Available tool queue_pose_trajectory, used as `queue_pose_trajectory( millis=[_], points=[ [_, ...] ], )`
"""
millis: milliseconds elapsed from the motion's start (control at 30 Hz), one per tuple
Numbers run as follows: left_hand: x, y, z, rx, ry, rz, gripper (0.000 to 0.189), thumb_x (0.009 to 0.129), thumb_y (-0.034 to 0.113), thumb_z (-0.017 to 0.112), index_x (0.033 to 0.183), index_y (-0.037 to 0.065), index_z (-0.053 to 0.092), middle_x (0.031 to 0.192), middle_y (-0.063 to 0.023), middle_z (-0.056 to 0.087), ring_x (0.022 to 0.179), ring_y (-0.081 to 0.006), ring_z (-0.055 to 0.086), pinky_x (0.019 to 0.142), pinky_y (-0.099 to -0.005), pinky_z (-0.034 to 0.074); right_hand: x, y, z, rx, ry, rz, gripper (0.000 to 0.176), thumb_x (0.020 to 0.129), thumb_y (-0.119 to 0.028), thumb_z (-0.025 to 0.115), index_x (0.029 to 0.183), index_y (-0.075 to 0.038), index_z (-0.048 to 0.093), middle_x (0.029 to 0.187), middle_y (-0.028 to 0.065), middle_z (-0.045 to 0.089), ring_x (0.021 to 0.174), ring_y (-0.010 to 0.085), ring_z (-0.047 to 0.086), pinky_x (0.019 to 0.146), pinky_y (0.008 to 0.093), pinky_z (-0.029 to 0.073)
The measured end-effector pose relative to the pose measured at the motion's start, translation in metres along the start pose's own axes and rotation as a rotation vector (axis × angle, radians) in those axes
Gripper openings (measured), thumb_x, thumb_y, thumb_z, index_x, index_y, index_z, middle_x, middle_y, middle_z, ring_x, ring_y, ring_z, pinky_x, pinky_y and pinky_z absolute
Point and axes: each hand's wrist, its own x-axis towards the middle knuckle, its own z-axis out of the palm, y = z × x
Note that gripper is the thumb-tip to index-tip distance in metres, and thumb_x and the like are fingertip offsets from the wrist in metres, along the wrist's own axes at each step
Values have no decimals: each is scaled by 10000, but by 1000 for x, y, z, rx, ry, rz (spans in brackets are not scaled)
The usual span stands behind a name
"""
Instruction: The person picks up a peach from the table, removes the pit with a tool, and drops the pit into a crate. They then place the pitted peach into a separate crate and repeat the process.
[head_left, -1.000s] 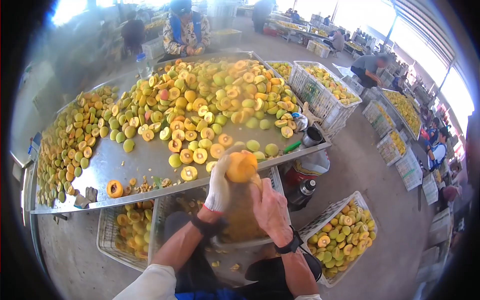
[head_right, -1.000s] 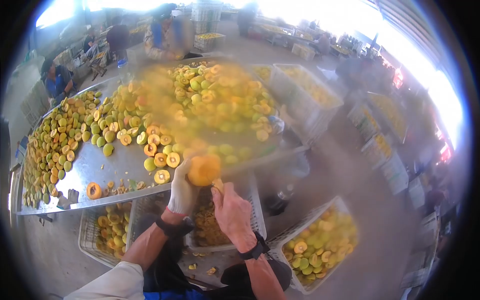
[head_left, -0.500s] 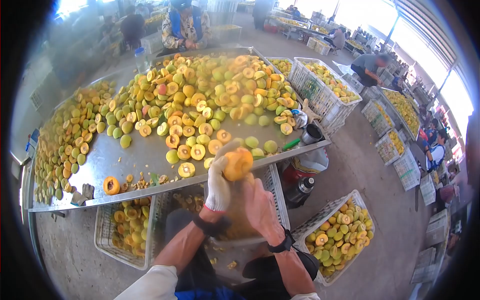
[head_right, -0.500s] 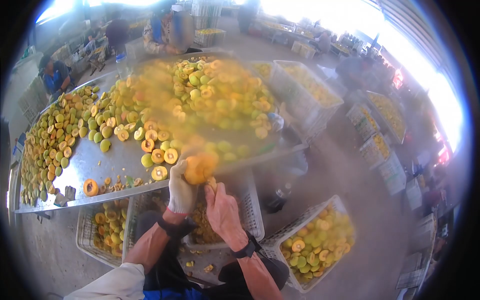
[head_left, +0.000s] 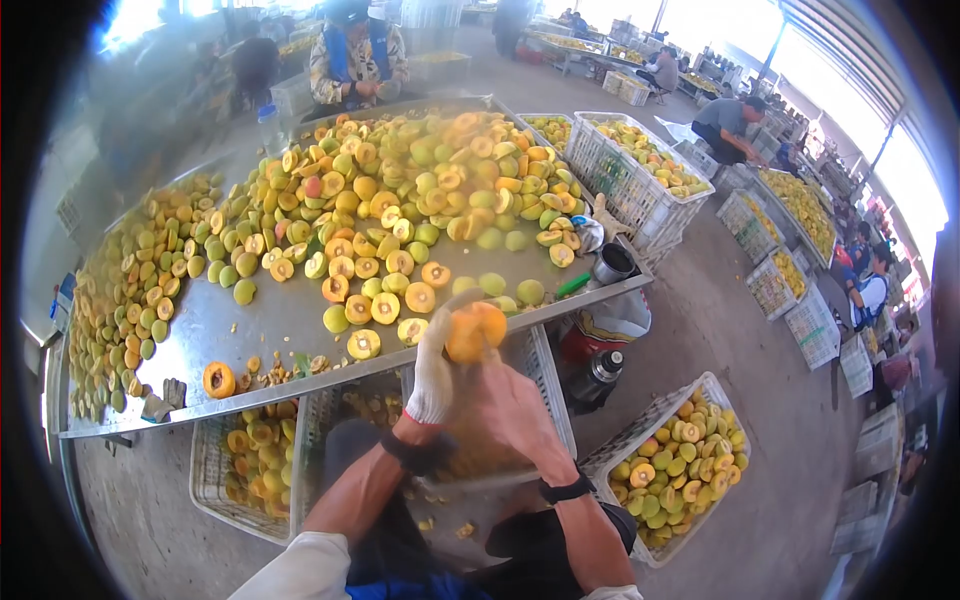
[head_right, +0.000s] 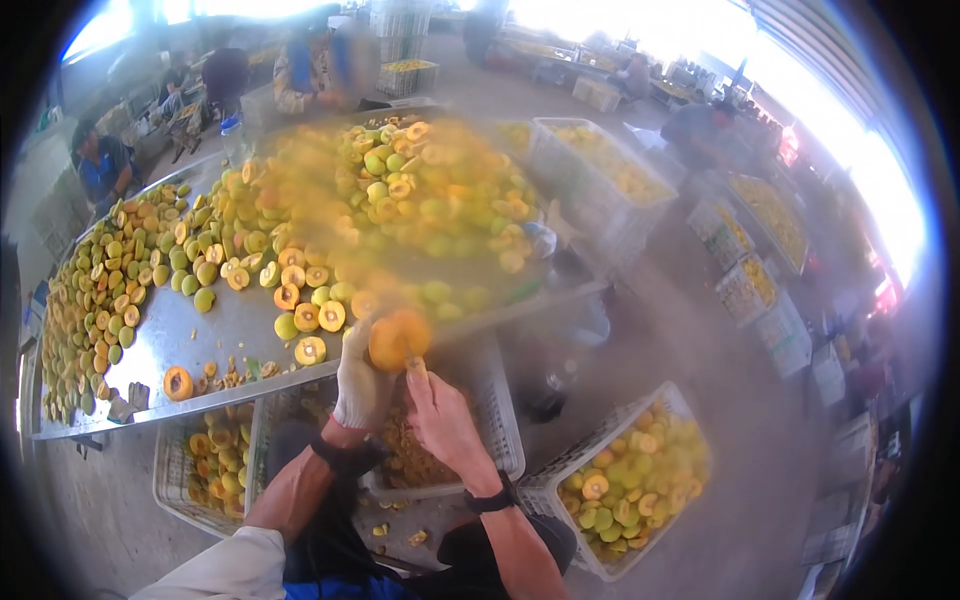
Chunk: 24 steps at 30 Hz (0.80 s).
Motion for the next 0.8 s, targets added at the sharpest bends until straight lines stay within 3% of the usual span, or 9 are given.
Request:
queue_pose_trajectory(
  millis=[100, 200, 300, 400, 500, 567, 600, 700, 800],
  points=[
    [8, -5, -19, 94, -8, -101, 566, 1109, 482, 401, 1355, 10, 593, 1317, -109, 644, 1168, -175, 618, 938, -336, 537, -1, 10, -11, -526, 164, -507, 429, 1105, -382, 483, 956, 16, 543, 679, 225, 591, 594, 388, 580, 587, 465, 461],
    [8, -9, -27, 239, -49, -98, 566, 1111, 495, 414, 1280, 8, 647, 1271, -87, 659, 1142, -155, 618, 934, -313, 540, -7, 0, -17, -613, 148, -349, 392, 1098, -330, 492, 992, 42, 552, 820, 322, 610, 792, 542, 557, 690, 529, 453],
    [8, -13, -27, 357, -63, 1, 546, 1113, 484, 419, 1246, 15, 665, 1228, -60, 659, 1114, -148, 617, 927, -300, 536, -3, 4, -17, -688, 162, -381, 381, 1096, -320, 495, 994, 42, 554, 871, 347, 620, 877, 567, 552, 694, 536, 451],
    [6, -16, -23, 377, -24, 20, 536, 1115, 480, 418, 1232, 19, 665, 1204, -44, 653, 1101, -144, 612, 933, -298, 521, 2, 14, -13, -664, 209, -459, 226, 1057, -198, 520, 1013, 22, 539, 809, 282, 586, 814, 536, 568, 650, 520, 440],
    [6, -17, -21, 402, -14, 11, 529, 1117, 475, 419, 1233, 21, 663, 1207, -41, 649, 1109, -142, 605, 938, -299, 515, 10, 24, -17, -652, 151, -556, 220, 1050, -184, 518, 1007, 32, 525, 791, 278, 586, 818, 547, 553, 673, 528, 446],
    [8, -19, -27, 423, -20, 21, 533, 1114, 482, 423, 1240, 21, 658, 1203, -49, 655, 1099, -146, 615, 924, -304, 524, 19, 36, -19, -584, 129, -617, 421, 1087, -363, 475, 925, 20, 541, 678, 187, 552, 625, 379, 529, 587, 455, 438],
    [10, -22, -31, 427, -21, 30, 540, 1111, 491, 426, 1246, 21, 655, 1195, -57, 662, 1082, -152, 628, 910, -308, 534, 18, 33, -19, -497, 93, -519, 473, 1094, -419, 466, 897, 4, 541, 646, 140, 531, 564, 302, 506, 545, 417, 419],
    [10, -25, -29, 344, 34, -39, 563, 1072, 541, 470, 1247, 30, 629, 1120, -98, 683, 980, -211, 663, 843, -359, 555, 6, 4, -16, -126, -32, 35, 528, 1092, -522, 465, 838, -63, 525, 598, -5, 464, 450, 83, 417, 418, 297, 327],
    [8, -22, -22, 230, 76, -125, 586, 1047, 592, 488, 1224, 50, 622, 1073, -112, 693, 936, -246, 677, 810, -391, 565, 6, 6, -20, 85, -136, 140, 504, 1068, -569, 491, 825, -128, 493, 594, -77, 391, 404, 28, 295, 373, 223, 236]
  ],
)
